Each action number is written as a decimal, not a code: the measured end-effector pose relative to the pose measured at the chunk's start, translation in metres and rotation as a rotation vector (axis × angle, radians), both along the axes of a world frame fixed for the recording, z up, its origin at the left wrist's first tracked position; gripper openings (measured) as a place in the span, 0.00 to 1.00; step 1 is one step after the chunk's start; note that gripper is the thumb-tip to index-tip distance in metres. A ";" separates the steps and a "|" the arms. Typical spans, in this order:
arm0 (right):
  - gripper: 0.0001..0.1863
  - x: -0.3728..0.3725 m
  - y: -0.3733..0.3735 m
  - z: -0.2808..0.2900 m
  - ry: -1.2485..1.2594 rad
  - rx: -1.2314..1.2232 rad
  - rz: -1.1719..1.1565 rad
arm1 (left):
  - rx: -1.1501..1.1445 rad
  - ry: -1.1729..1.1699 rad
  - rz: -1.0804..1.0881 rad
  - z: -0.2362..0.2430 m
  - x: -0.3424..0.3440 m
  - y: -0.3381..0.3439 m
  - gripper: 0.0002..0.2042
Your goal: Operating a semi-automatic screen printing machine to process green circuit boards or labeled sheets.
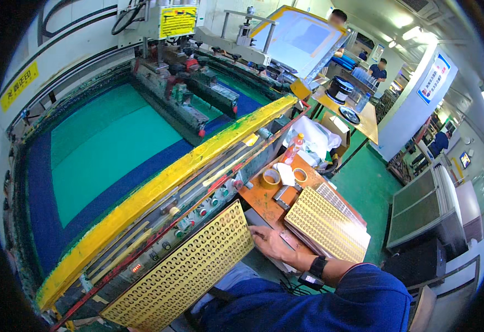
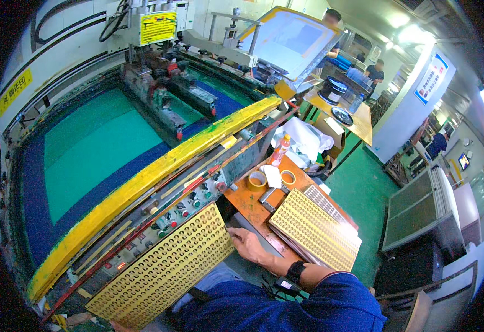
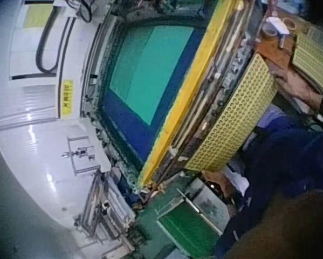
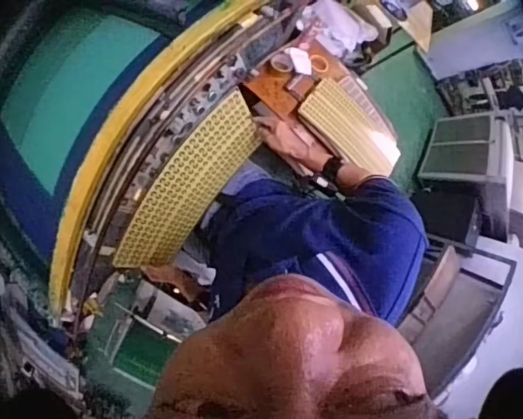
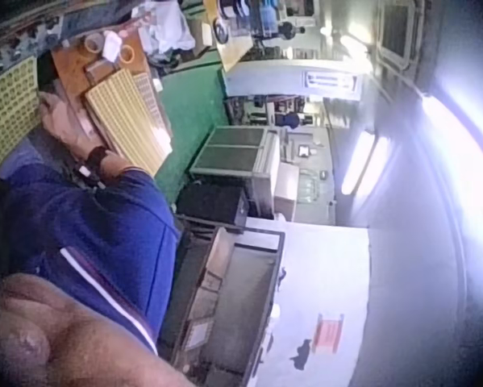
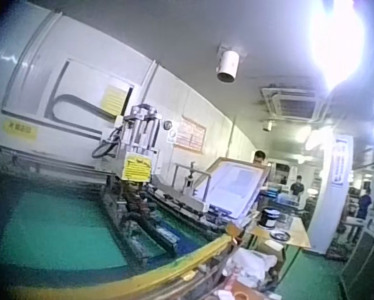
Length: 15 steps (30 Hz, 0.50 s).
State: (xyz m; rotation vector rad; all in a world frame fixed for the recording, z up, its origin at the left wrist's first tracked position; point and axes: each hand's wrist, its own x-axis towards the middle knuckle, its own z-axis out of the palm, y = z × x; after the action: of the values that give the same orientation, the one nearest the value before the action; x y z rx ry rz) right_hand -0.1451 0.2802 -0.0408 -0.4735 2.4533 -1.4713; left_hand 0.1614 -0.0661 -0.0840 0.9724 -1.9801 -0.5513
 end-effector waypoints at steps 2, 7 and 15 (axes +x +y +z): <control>0.17 -0.001 -0.001 -0.002 -0.020 0.001 0.003 | -0.002 0.001 0.003 0.000 0.001 -0.001 0.21; 0.17 -0.002 -0.003 -0.004 -0.036 0.023 0.007 | -0.009 -0.002 0.005 -0.001 0.002 -0.001 0.21; 0.16 -0.006 -0.003 -0.024 -0.063 -0.137 0.001 | -0.018 -0.008 0.003 -0.002 0.000 -0.001 0.21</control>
State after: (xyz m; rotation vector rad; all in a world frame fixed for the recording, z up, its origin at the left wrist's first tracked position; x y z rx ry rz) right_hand -0.1514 0.2777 -0.0649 -0.4476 2.3143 -1.6353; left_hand 0.1617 -0.0673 -0.0859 0.9681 -1.9867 -0.5279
